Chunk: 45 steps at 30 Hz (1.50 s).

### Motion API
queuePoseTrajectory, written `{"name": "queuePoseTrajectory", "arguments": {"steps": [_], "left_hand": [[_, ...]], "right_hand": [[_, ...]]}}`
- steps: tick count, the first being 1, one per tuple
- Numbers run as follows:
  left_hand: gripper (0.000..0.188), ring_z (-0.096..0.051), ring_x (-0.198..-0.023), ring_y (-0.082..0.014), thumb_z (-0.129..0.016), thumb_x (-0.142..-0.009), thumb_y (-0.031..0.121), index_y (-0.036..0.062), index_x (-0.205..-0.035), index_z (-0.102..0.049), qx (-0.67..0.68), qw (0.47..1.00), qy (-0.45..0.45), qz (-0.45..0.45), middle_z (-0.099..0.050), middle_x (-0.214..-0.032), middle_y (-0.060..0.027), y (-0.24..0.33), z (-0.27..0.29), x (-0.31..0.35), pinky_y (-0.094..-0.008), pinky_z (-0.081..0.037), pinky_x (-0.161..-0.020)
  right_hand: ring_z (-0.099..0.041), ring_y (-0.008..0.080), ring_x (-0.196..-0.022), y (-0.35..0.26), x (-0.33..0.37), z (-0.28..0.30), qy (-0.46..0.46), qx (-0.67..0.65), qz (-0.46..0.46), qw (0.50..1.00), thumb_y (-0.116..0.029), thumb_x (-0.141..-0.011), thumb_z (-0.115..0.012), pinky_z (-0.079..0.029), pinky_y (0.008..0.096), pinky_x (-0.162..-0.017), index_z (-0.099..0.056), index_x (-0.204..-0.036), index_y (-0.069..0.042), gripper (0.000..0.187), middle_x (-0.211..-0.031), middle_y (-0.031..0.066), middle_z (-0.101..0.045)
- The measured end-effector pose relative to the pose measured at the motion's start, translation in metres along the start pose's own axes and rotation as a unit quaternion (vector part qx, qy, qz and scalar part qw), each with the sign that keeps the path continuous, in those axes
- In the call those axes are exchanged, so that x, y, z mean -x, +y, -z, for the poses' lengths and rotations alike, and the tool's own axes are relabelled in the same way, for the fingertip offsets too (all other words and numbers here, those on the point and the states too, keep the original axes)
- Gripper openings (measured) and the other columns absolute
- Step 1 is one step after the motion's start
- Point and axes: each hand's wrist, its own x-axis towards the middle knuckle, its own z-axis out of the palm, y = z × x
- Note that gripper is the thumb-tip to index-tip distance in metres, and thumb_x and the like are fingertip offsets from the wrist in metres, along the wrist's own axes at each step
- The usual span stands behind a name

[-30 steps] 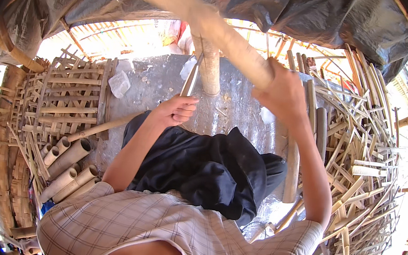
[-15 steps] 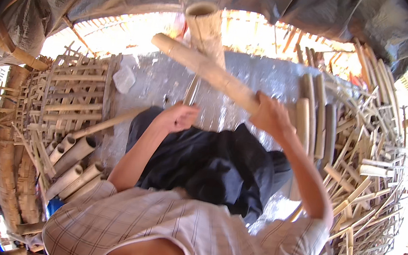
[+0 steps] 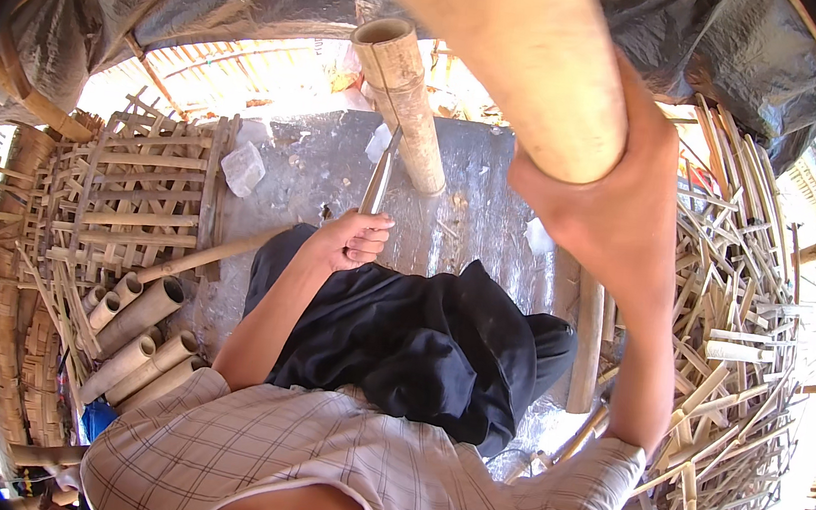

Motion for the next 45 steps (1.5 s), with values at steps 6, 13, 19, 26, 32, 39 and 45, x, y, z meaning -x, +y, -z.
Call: {"name": "queuePoseTrajectory", "arguments": {"steps": [6,13,19,26,32,39,45], "left_hand": [[0.032,-0.029,-0.041,-0.0015,-0.062,-0.101,0.010,0.0173,-0.077,-0.042,-0.010,1.000,-0.006,0.005,-0.036,-0.058,0.0091,-0.008,-0.016,-0.013,-0.0221,-0.022,-0.035],[0.033,-0.030,-0.041,-0.0025,-0.065,-0.100,0.012,0.0177,-0.076,-0.043,-0.006,0.999,0.021,0.033,-0.032,-0.057,0.0093,-0.031,0.011,-0.014,-0.0229,-0.022,-0.036],[0.044,-0.024,-0.043,-0.0038,-0.062,-0.100,0.011,0.0198,-0.068,-0.035,0.002,1.000,-0.013,0.023,-0.030,-0.057,0.0094,0.000,0.015,-0.023,-0.0245,-0.019,-0.040],[0.041,-0.025,-0.041,-0.0023,-0.059,-0.103,0.012,0.0194,-0.070,-0.036,0.006,1.000,0.008,0.025,-0.030,-0.056,0.0099,-0.003,0.015,-0.026,-0.0227,-0.019,-0.037],[0.040,-0.030,-0.042,-0.0046,-0.064,-0.098,0.010,0.0177,-0.068,-0.039,-0.013,1.000,0.007,0.021,-0.033,-0.057,0.0075,-0.020,0.001,-0.043,-0.0252,-0.022,-0.039],[0.036,-0.034,-0.041,-0.0069,-0.067,-0.096,0.010,0.0151,-0.068,-0.044,-0.021,0.998,0.037,0.040,-0.038,-0.055,0.0055,-0.058,0.043,-0.040,-0.0264,-0.023,-0.039],[0.043,-0.023,-0.041,-0.0031,-0.060,-0.103,0.011,0.0194,-0.069,-0.035,0.003,0.996,0.042,0.085,-0.029,-0.056,0.0093,-0.002,0.021,-0.054,-0.0230,-0.019,-0.038]], "right_hand": [[-0.074,0.0393,-0.095,0.102,0.076,-0.060,-0.180,0.061,-0.212,0.959,-0.010,-0.072,-0.076,-0.058,0.0430,-0.086,-0.067,-0.122,-0.001,0.051,-0.100,0.0258,-0.074],[-0.069,0.0464,-0.105,0.146,0.119,-0.080,-0.326,0.214,-0.199,0.899,-0.019,-0.068,-0.077,-0.055,0.0522,-0.096,-0.066,-0.122,-0.003,0.057,-0.110,0.0271,-0.073],[-0.072,0.0422,-0.090,0.095,0.062,-0.054,-0.280,0.175,-0.142,0.933,-0.021,-0.066,-0.079,-0.057,0.0463,-0.086,-0.067,-0.118,0.001,0.057,-0.096,0.0270,-0.073],[-0.066,0.0163,-0.073,0.030,0.011,-0.034,-0.032,-0.057,-0.100,0.993,-0.008,-0.074,-0.078,-0.054,0.0333,-0.068,-0.067,-0.108,0.004,0.038,-0.082,0.0096,-0.071],[-0.074,0.0320,-0.088,0.167,0.123,-0.081,-0.339,0.215,-0.206,0.892,-0.017,-0.067,-0.084,-0.060,0.0435,-0.080,-0.064,-0.128,0.007,0.069,-0.099,0.0220,-0.074],[-0.070,0.0447,-0.103,0.147,0.123,-0.073,-0.363,0.193,-0.210,0.887,-0.019,-0.065,-0.078,-0.055,0.0489,-0.093,-0.070,-0.110,0.001,0.050,-0.101,0.0275,-0.073],[-0.072,0.0416,-0.090,0.083,0.068,-0.034,-0.260,0.123,-0.156,0.945,-0.020,-0.066,-0.080,-0.056,0.0457,-0.083,-0.067,-0.105,0.005,0.048,-0.093,0.0267,-0.072]]}}
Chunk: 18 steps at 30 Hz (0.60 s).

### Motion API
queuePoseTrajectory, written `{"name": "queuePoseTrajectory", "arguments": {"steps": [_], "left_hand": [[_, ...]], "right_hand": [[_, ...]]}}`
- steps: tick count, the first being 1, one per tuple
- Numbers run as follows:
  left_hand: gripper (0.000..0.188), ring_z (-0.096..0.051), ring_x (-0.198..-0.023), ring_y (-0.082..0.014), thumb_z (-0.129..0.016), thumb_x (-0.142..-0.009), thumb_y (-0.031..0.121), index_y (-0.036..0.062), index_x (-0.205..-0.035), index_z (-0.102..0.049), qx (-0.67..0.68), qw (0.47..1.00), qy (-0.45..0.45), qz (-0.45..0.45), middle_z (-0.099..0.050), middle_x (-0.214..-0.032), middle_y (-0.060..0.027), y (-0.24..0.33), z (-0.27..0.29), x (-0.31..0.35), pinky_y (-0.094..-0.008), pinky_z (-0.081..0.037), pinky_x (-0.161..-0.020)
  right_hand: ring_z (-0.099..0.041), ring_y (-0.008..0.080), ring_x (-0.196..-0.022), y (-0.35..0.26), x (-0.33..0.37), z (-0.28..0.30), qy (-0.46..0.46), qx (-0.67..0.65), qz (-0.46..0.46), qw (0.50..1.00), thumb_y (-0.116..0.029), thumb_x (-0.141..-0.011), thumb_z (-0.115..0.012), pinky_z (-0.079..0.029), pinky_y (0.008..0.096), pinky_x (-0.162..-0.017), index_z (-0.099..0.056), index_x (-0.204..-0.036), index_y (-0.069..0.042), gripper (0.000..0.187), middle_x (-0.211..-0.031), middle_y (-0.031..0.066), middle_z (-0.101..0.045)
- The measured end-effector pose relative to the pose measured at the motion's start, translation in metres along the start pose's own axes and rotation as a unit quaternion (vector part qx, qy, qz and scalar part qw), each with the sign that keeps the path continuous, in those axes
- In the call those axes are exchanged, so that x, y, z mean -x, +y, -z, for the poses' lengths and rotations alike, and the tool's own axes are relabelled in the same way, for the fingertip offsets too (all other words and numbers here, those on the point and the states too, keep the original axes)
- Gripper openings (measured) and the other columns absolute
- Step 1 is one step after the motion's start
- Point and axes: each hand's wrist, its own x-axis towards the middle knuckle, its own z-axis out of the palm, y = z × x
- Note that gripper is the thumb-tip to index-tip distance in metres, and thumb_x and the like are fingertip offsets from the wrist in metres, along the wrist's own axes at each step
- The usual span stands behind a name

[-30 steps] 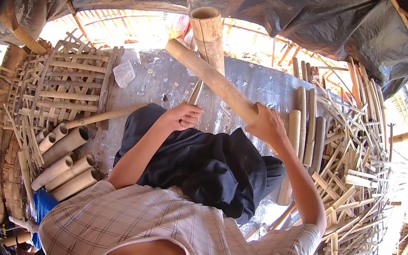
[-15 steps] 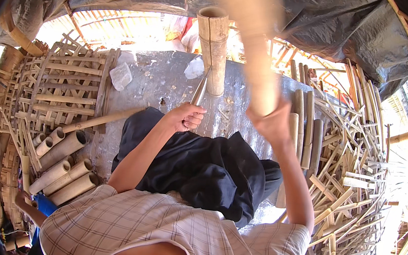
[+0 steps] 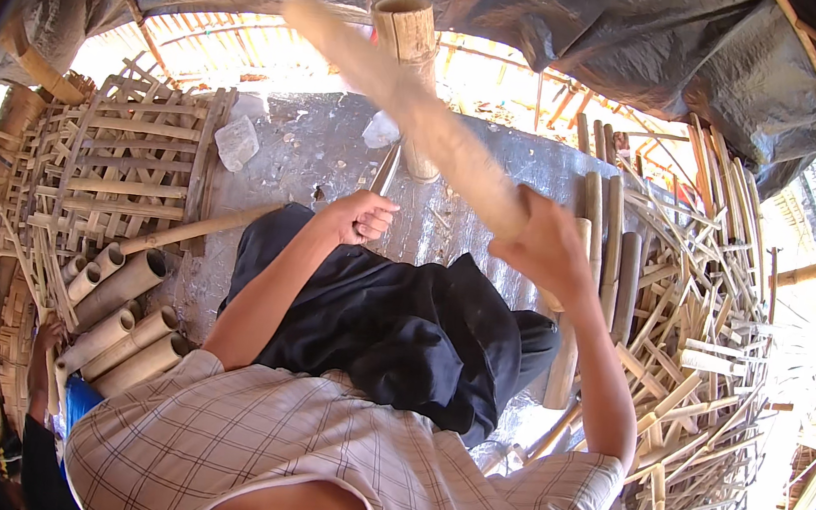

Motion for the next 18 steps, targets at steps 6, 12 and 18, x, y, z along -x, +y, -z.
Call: {"name": "queuePoseTrajectory", "arguments": {"steps": [6,12,18], "left_hand": [[0.041,-0.022,-0.041,-0.0031,-0.059,-0.103,0.011,0.0188,-0.071,-0.035,0.011,1.000,0.019,-0.010,-0.028,-0.056,0.0097,0.021,0.001,0.002,-0.0230,-0.017,-0.037],[0.042,-0.024,-0.041,-0.0029,-0.060,-0.101,0.010,0.0195,-0.069,-0.035,0.008,1.000,0.005,-0.007,-0.029,-0.056,0.0092,0.021,-0.016,-0.007,-0.0223,-0.018,-0.037],[0.041,-0.027,-0.041,-0.0050,-0.061,-0.098,0.007,0.0186,-0.068,-0.035,-0.047,0.997,0.057,-0.017,-0.030,-0.056,0.0085,-0.025,0.002,-0.014,-0.0254,-0.021,-0.039]], "right_hand": [[-0.066,0.0177,-0.076,-0.056,-0.022,0.056,0.199,-0.202,0.051,0.957,-0.010,-0.071,-0.081,-0.056,0.0368,-0.073,-0.066,-0.106,0.004,0.041,-0.085,0.0132,-0.072],[-0.074,0.0309,-0.089,0.058,-0.038,-0.068,0.039,-0.066,-0.046,0.996,-0.014,-0.071,-0.080,-0.059,0.0418,-0.081,-0.068,-0.109,0.002,0.043,-0.096,0.0200,-0.075],[-0.069,0.0459,-0.108,0.109,-0.042,-0.092,-0.081,0.129,-0.071,0.986,-0.020,-0.071,-0.078,-0.055,0.0526,-0.097,-0.065,-0.125,-0.004,0.058,-0.112,0.0251,-0.073]]}}
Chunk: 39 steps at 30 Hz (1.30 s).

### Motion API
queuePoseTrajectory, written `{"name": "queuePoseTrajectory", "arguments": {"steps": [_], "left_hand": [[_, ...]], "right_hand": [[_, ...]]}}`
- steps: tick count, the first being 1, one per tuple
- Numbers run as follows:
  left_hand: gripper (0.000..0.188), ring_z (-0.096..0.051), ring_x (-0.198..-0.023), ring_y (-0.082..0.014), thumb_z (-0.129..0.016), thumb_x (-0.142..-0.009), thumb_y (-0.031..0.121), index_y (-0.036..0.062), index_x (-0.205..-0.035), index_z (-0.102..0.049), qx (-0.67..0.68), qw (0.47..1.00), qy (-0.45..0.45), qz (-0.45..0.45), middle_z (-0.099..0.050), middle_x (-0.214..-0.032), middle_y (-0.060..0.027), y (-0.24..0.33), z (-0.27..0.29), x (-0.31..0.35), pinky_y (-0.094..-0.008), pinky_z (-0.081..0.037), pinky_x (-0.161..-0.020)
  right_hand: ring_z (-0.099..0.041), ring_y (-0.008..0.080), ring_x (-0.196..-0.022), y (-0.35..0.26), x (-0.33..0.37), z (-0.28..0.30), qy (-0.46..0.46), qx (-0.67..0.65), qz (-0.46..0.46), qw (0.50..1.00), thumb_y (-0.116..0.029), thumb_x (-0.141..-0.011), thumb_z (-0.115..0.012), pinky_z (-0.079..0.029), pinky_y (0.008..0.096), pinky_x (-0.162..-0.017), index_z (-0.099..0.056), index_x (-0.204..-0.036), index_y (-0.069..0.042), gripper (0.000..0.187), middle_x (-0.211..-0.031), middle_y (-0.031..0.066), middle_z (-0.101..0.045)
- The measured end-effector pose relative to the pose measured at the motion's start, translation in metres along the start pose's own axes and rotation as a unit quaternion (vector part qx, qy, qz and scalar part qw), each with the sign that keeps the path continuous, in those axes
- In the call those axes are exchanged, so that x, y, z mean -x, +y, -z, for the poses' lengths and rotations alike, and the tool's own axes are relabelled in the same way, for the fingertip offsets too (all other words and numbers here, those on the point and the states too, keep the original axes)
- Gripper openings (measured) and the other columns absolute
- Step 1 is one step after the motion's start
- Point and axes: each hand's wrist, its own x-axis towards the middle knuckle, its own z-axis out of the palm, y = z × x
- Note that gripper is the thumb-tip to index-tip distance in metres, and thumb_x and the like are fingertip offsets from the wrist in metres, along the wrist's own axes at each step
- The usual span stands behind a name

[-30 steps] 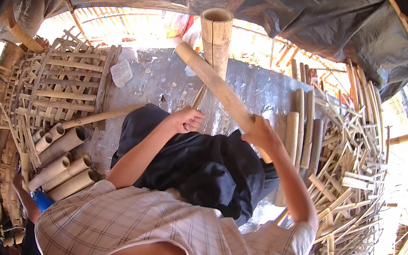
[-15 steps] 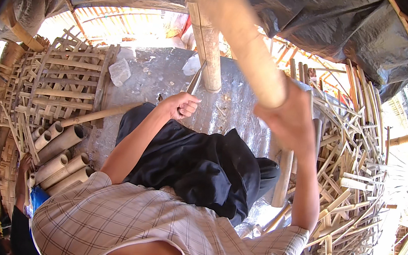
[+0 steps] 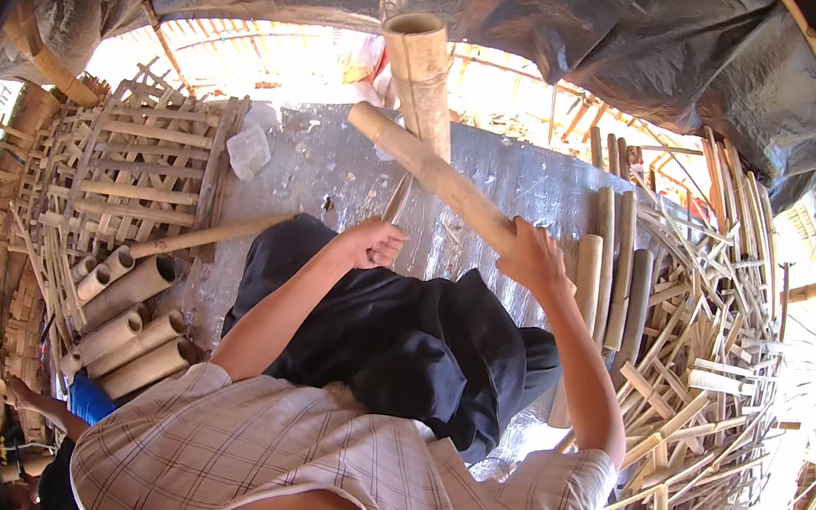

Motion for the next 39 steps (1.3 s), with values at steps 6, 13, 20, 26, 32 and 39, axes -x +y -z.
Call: {"name": "queuePoseTrajectory", "arguments": {"steps": [6,13,20,26,32,39], "left_hand": [[0.039,-0.027,-0.042,-0.0044,-0.059,-0.097,0.005,0.0172,-0.068,-0.037,0.005,1.000,-0.009,-0.012,-0.031,-0.056,0.0075,0.011,-0.034,-0.008,-0.0246,-0.021,-0.043],[0.039,-0.027,-0.041,-0.0038,-0.059,-0.097,0.008,0.0177,-0.067,-0.037,-0.039,0.999,0.003,0.013,-0.032,-0.054,0.0082,-0.006,-0.038,-0.022,-0.0257,-0.021,-0.040],[0.034,-0.031,-0.040,-0.0051,-0.063,-0.095,0.008,0.0146,-0.068,-0.043,-0.059,0.998,0.008,-0.015,-0.036,-0.054,0.0062,-0.011,-0.054,-0.023,-0.0271,-0.022,-0.039],[0.024,-0.037,-0.041,-0.0065,-0.069,-0.091,0.004,0.0105,-0.076,-0.050,-0.132,0.987,0.078,-0.050,-0.040,-0.056,0.0044,-0.027,-0.008,-0.031,-0.0278,-0.023,-0.039],[0.031,-0.035,-0.042,-0.0046,-0.070,-0.093,0.004,0.0123,-0.074,-0.046,-0.077,0.996,-0.002,-0.042,-0.039,-0.056,0.0069,-0.014,-0.012,-0.042,-0.0267,-0.023,-0.039],[0.032,-0.032,-0.042,-0.0027,-0.066,-0.097,0.004,0.0136,-0.077,-0.043,-0.084,0.996,-0.004,0.009,-0.036,-0.058,0.0079,0.009,-0.016,-0.040,-0.0238,-0.020,-0.038]], "right_hand": [[-0.065,0.0481,-0.108,-0.022,0.039,0.050,0.055,0.003,-0.004,0.998,-0.022,-0.071,-0.080,-0.053,0.0531,-0.098,-0.062,-0.128,-0.004,0.063,-0.110,0.0277,-0.071],[-0.072,0.0213,-0.078,-0.090,0.072,0.179,0.309,-0.228,0.050,0.922,-0.013,-0.075,-0.078,-0.058,0.0357,-0.072,-0.068,-0.115,0.004,0.044,-0.090,0.0145,-0.076],[-0.072,0.0178,-0.077,-0.034,0.035,0.062,0.209,-0.400,0.063,0.890,-0.009,-0.074,-0.083,-0.059,0.0346,-0.070,-0.067,-0.110,0.005,0.042,-0.086,0.0123,-0.074],[-0.072,0.0422,-0.099,0.018,0.003,-0.073,-0.011,-0.108,-0.009,0.994,-0.024,-0.066,-0.086,-0.058,0.0488,-0.090,-0.062,-0.129,0.003,0.072,-0.104,0.0245,-0.073],[-0.071,0.0464,-0.101,-0.014,0.002,0.006,0.012,-0.028,-0.022,0.999,-0.022,-0.070,-0.076,-0.057,0.0550,-0.090,-0.066,-0.116,-0.005,0.050,-0.104,0.0281,-0.073],[-0.074,0.0395,-0.084,-0.052,0.023,0.139,0.249,-0.146,0.046,0.956,-0.022,-0.071,-0.078,-0.058,0.0476,-0.077,-0.065,-0.113,0.000,0.050,-0.091,0.0248,-0.074]]}}
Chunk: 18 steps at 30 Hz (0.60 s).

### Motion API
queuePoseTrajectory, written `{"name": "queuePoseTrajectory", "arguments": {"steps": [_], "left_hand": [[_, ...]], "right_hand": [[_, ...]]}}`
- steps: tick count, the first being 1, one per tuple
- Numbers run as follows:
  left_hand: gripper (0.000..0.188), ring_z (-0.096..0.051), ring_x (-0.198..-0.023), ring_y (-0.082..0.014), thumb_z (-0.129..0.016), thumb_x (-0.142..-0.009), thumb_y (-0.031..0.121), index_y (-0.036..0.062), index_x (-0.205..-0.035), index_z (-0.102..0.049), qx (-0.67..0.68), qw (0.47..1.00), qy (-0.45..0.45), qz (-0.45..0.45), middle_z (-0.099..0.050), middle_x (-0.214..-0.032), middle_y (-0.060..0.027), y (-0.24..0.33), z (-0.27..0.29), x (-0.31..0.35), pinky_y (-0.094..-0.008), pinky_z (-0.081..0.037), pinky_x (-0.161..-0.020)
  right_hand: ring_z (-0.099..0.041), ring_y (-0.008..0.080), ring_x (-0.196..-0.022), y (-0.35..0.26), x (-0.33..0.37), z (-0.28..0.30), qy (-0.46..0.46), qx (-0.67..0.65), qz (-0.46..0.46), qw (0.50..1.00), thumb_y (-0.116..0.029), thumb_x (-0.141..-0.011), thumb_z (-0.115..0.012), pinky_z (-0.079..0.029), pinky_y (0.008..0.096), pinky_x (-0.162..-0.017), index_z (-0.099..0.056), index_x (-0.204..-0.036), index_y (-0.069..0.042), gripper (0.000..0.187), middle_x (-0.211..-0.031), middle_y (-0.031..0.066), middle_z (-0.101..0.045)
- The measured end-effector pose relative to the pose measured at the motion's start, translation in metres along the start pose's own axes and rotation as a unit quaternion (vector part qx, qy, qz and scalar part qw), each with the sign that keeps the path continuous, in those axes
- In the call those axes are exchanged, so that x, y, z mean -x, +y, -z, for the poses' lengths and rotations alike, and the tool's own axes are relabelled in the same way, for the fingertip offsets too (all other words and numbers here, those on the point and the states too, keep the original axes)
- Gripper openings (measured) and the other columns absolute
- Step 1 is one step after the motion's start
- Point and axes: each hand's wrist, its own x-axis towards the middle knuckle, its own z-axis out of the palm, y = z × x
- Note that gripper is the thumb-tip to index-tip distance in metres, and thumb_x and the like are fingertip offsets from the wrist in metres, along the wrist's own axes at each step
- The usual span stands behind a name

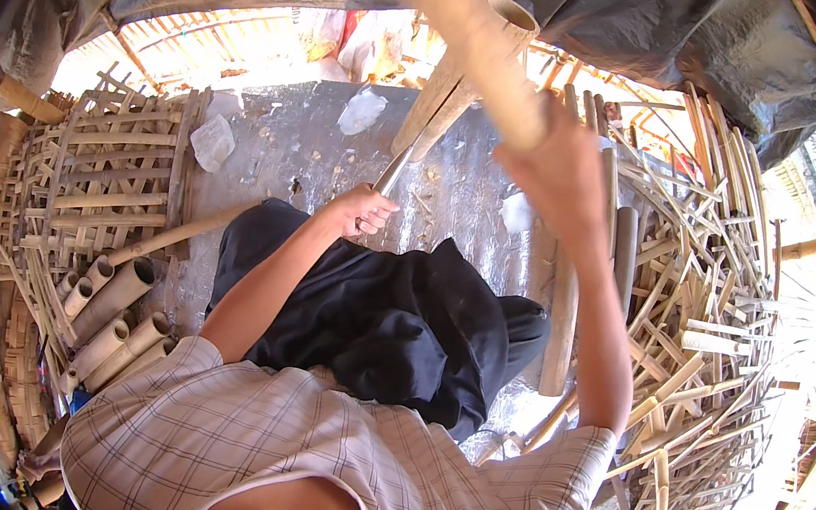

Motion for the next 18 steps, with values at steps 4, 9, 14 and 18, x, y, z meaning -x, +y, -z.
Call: {"name": "queuePoseTrajectory", "arguments": {"steps": [4,9,14,18], "left_hand": [[0.031,-0.032,-0.042,-0.0025,-0.066,-0.096,0.004,0.0135,-0.076,-0.044,0.000,1.000,0.000,-0.005,-0.038,-0.058,0.0079,-0.002,0.010,0.011,-0.0246,-0.021,-0.038],[0.029,-0.031,-0.041,-0.0027,-0.066,-0.096,0.004,0.0141,-0.083,-0.043,0.016,1.000,0.007,-0.011,-0.036,-0.058,0.0079,0.006,0.008,0.013,-0.0237,-0.021,-0.036],[0.030,-0.033,-0.041,-0.0038,-0.070,-0.092,0.004,0.0143,-0.078,-0.046,-0.061,0.997,0.057,0.004,-0.039,-0.056,0.0072,0.001,0.052,0.002,-0.0261,-0.021,-0.036],[0.032,-0.034,-0.039,-0.0048,-0.073,-0.092,0.007,0.0139,-0.075,-0.046,-0.071,0.996,0.051,-0.010,-0.040,-0.055,0.0066,0.003,0.058,0.010,-0.0276,-0.020,-0.036]], "right_hand": [[-0.072,0.0172,-0.078,-0.044,-0.014,0.035,0.137,-0.128,0.071,0.980,-0.008,-0.076,-0.078,-0.056,0.0332,-0.070,-0.070,-0.102,0.002,0.029,-0.087,0.0108,-0.074],[-0.070,0.0144,-0.078,0.016,0.022,-0.066,0.126,-0.365,0.075,0.919,-0.007,-0.070,-0.083,-0.057,0.0308,-0.070,-0.068,-0.100,0.001,0.035,-0.091,0.0059,-0.074],[-0.070,0.0467,-0.102,0.095,0.082,-0.188,-0.236,0.001,-0.172,0.956,-0.019,-0.073,-0.076,-0.057,0.0528,-0.088,-0.065,-0.119,0.000,0.050,-0.104,0.0287,-0.073],[-0.070,0.0469,-0.103,0.087,0.077,-0.181,-0.201,0.078,-0.100,0.971,-0.023,-0.071,-0.080,-0.056,0.0517,-0.089,-0.066,-0.117,-0.002,0.053,-0.105,0.0258,-0.071]]}}
